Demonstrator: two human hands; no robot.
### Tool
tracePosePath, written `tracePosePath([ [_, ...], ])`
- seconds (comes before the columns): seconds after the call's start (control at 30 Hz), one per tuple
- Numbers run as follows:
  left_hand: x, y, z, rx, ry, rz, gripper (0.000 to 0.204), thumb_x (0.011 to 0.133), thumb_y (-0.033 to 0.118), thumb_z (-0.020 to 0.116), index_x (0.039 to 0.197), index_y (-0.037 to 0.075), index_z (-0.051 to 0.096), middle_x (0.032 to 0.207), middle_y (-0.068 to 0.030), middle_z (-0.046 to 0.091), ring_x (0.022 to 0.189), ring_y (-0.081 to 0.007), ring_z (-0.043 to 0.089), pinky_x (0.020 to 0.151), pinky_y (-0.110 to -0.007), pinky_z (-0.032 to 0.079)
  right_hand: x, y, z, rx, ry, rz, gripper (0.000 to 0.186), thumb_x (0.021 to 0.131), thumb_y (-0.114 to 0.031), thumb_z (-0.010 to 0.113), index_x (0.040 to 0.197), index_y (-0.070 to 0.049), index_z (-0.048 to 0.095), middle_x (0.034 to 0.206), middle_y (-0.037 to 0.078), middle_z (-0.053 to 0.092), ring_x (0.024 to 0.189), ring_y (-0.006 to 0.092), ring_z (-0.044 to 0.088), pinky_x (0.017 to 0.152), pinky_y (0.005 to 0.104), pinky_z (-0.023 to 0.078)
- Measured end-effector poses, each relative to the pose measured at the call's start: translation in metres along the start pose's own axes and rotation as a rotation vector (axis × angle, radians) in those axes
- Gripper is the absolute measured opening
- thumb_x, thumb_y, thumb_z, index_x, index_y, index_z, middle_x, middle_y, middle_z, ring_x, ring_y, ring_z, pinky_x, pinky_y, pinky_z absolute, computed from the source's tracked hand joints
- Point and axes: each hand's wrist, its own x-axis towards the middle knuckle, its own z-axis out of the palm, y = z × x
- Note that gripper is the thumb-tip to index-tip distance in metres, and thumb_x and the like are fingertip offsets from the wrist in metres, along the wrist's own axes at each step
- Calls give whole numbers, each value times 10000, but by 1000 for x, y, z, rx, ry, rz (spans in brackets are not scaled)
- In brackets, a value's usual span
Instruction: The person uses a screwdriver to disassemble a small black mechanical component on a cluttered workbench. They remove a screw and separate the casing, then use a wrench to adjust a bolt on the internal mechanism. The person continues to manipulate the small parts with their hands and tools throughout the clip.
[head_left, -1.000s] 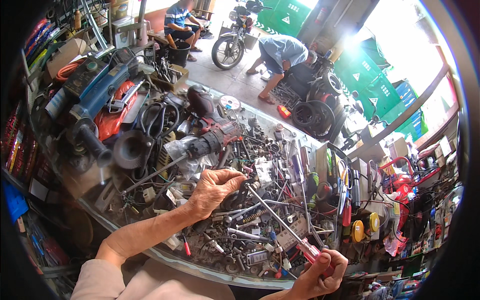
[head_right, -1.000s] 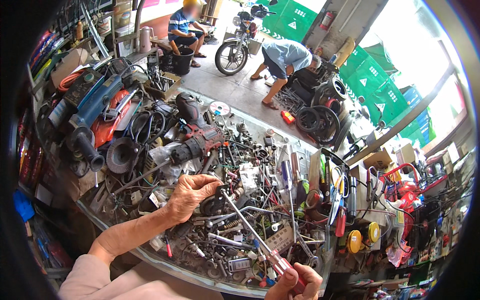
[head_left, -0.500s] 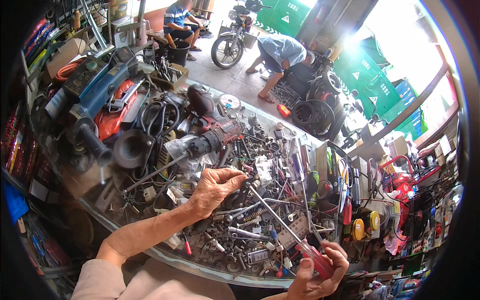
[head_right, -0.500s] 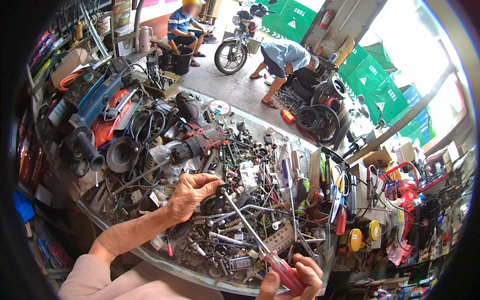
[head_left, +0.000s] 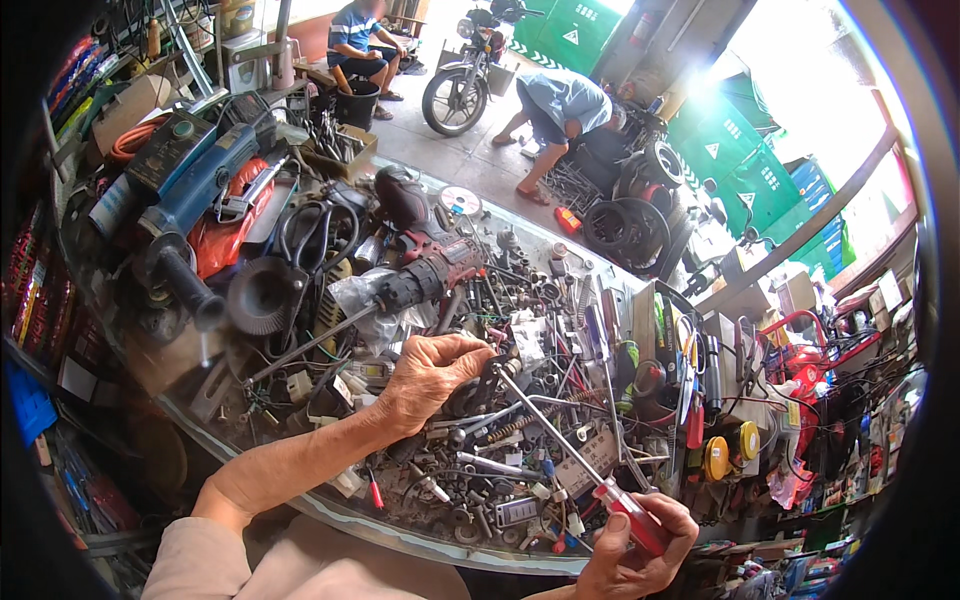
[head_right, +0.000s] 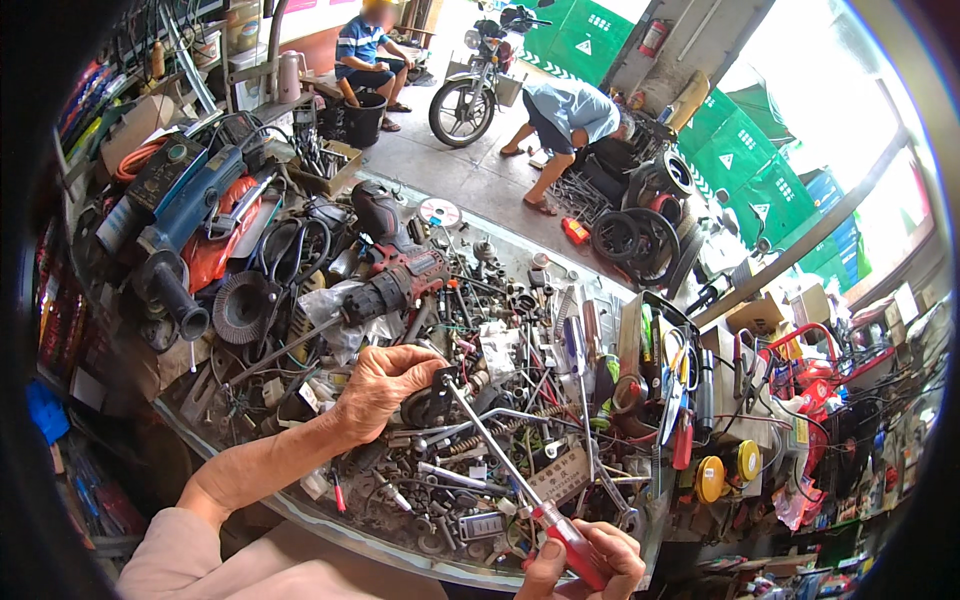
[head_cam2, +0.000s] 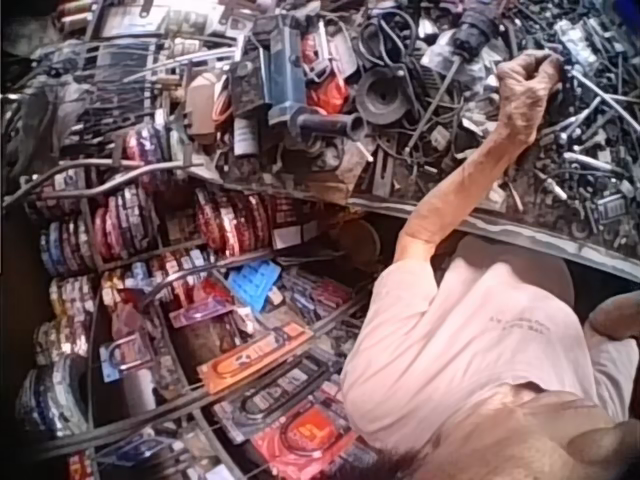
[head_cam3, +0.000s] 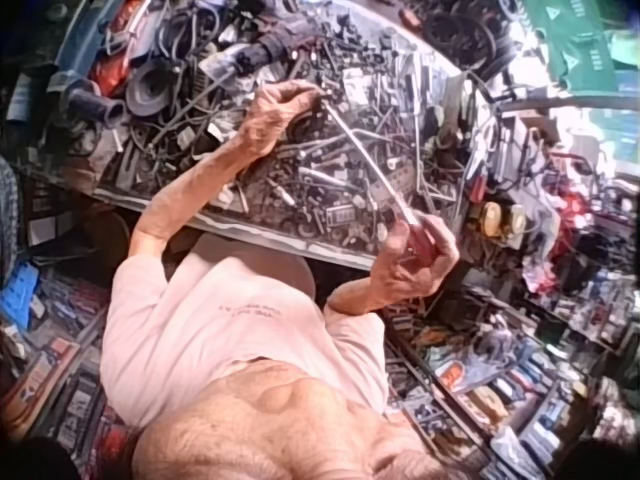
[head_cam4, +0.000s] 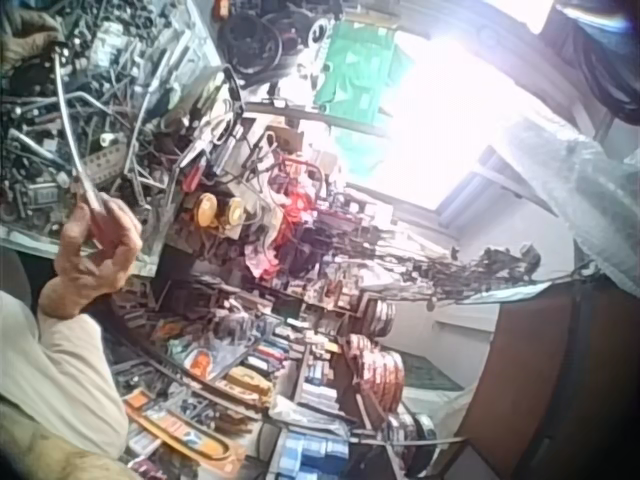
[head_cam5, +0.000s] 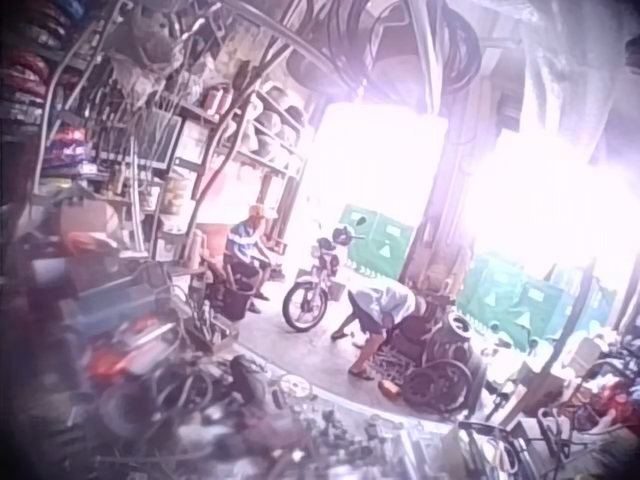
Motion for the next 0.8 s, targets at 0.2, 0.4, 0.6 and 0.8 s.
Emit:
tracePosePath([
  [0.2,0,0,-1,9,2,-11,170,883,97,671,1008,-17,691,880,-15,688,767,-31,570,680,-168,465,-9,6,-9,-75,-13,41,337,807,-142,741,1028,55,581,837,137,657,714,160,633,607,231,488],
  [0.4,1,-2,-1,15,3,-7,166,884,98,670,1005,-13,693,877,-12,688,756,-26,565,670,-164,461,-2,-2,1,0,22,-3,398,776,-189,778,1020,57,582,838,137,650,689,168,621,625,246,500],
  [0.6,1,-2,-2,0,-13,-15,166,885,98,669,1010,-8,693,874,-7,687,754,-22,561,660,-163,458,-11,2,-4,16,58,141,337,816,-195,752,975,61,601,821,138,655,710,188,653,641,258,534],
  [0.8,1,-2,-2,14,14,-6,165,890,97,661,1013,-8,691,881,-10,687,760,-24,563,670,-159,457,2,-2,0,-21,-42,-43,386,804,-182,763,1036,67,580,825,121,655,703,179,641,642,254,522],
])
